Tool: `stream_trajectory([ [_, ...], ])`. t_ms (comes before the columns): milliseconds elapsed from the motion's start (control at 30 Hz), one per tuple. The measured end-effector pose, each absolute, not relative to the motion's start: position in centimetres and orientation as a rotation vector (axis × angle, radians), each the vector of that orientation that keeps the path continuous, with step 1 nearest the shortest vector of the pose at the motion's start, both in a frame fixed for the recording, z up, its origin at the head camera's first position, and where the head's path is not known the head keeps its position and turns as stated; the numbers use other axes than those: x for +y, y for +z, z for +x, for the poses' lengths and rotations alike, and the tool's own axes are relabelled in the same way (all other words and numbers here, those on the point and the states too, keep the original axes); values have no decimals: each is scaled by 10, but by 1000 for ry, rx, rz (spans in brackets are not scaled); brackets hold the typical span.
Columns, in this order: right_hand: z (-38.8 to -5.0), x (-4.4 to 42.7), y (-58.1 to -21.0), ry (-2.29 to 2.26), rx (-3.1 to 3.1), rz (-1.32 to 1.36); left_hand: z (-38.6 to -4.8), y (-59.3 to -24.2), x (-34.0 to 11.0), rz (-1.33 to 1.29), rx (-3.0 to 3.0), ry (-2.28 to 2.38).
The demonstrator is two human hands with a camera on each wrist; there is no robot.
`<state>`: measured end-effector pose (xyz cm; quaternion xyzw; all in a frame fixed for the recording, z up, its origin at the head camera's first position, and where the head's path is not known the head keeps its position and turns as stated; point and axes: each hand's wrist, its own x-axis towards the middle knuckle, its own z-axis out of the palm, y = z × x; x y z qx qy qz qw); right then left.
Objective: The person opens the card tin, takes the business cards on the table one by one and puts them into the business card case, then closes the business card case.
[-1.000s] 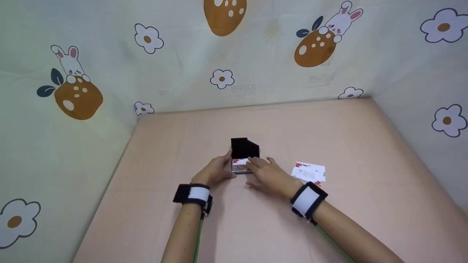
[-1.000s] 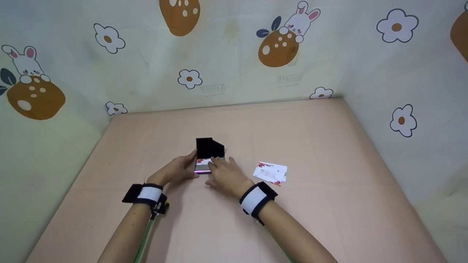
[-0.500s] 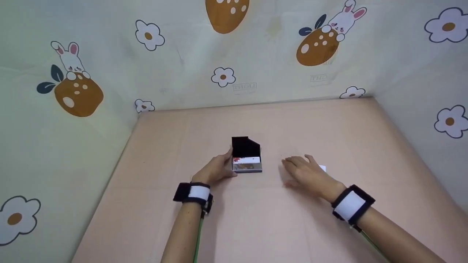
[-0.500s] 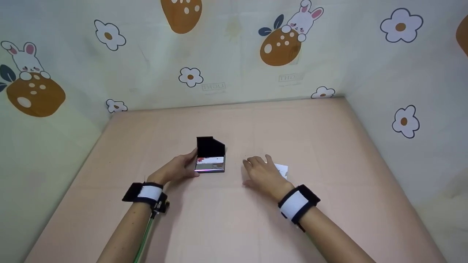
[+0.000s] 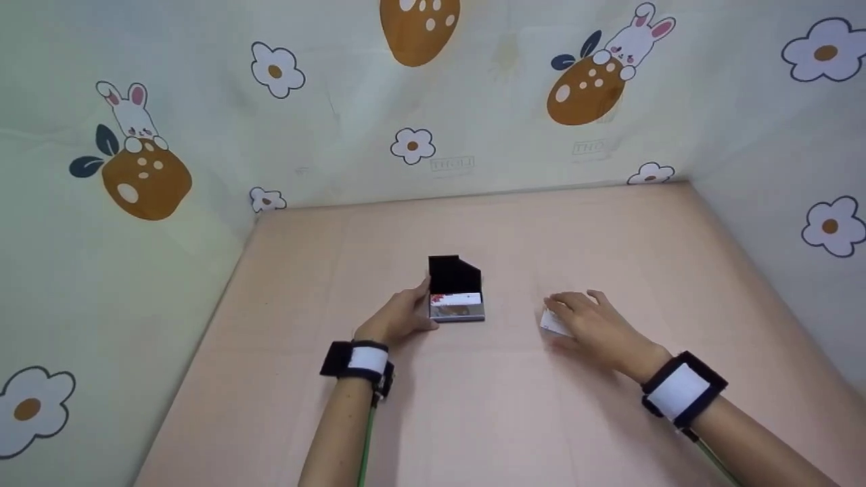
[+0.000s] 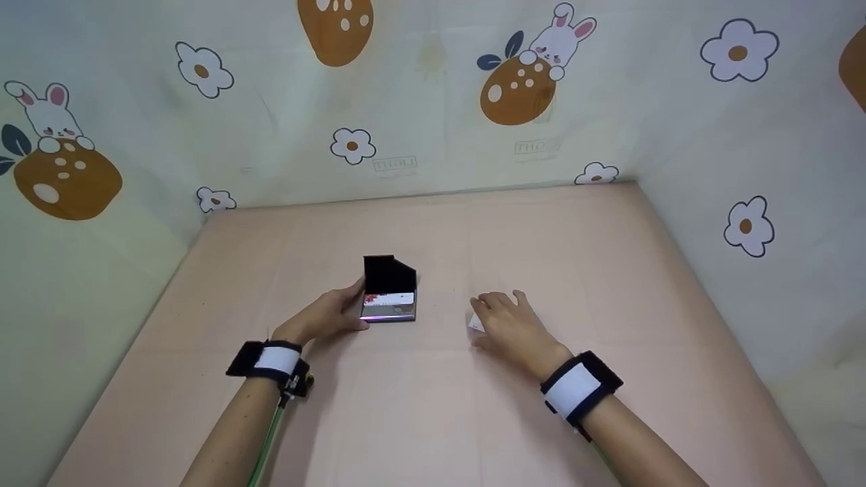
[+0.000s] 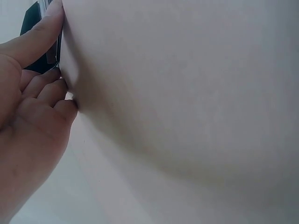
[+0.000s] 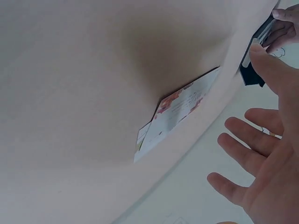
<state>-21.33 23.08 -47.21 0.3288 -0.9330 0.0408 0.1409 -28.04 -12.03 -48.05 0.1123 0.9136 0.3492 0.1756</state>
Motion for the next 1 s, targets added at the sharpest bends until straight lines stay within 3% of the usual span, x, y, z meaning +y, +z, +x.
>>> stream_trajectory([
  [1000, -203, 273, -486, 286, -2910, 719, -281, -481, -122, 321, 2568, 1007],
])
